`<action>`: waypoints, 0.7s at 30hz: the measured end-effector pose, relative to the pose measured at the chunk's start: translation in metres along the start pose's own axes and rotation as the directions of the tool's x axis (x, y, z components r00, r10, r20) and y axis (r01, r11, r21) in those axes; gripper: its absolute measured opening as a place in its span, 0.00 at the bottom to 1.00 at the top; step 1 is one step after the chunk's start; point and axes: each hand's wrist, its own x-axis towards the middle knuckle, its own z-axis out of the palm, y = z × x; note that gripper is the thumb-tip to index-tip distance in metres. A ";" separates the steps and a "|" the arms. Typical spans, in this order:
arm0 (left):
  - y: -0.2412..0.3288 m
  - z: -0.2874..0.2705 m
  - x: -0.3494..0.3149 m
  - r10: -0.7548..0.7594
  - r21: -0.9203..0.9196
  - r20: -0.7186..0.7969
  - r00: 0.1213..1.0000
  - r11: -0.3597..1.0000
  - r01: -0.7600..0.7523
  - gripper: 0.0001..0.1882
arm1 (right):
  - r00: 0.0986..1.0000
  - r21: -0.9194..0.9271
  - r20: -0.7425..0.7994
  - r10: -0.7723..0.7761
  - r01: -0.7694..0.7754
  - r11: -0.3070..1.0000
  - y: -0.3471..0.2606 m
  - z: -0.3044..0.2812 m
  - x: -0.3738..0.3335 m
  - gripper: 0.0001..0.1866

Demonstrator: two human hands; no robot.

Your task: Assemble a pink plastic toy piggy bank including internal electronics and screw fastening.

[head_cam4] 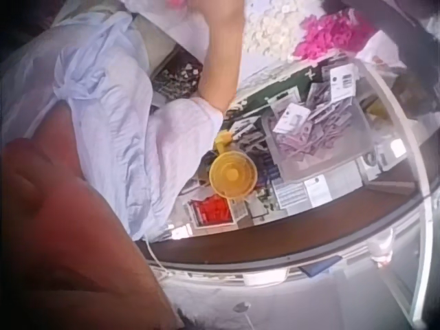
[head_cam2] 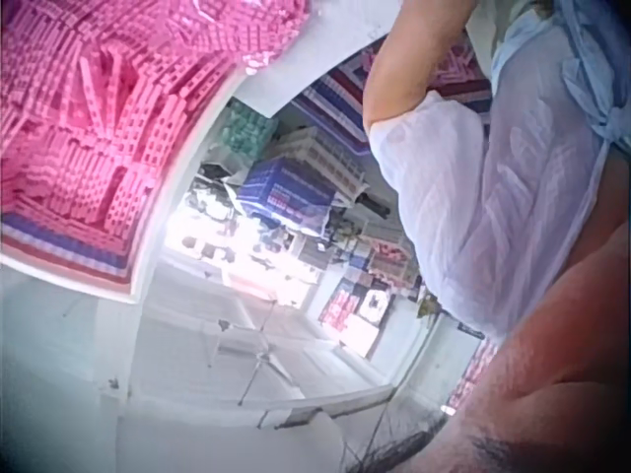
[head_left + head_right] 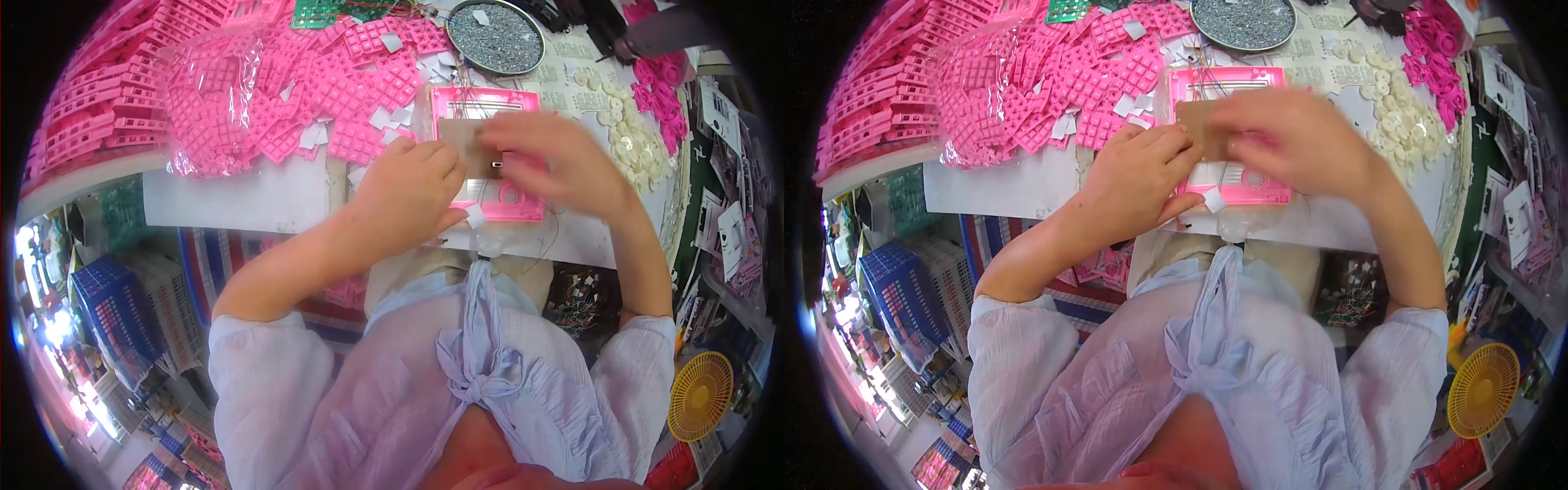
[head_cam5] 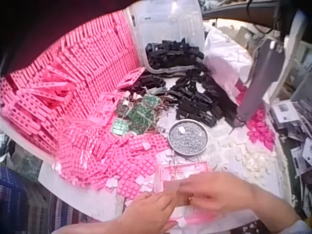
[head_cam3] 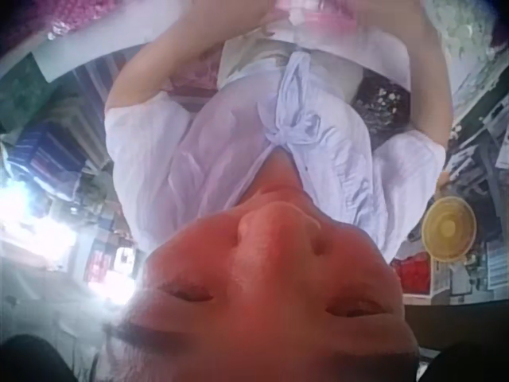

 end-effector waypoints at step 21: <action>-0.113 -0.007 0.237 0.001 0.297 -0.324 0.946 0.950 0.101 0.12 | 0.761 0.692 -0.585 0.281 0.287 0.662 0.024 -0.085 0.046 0.14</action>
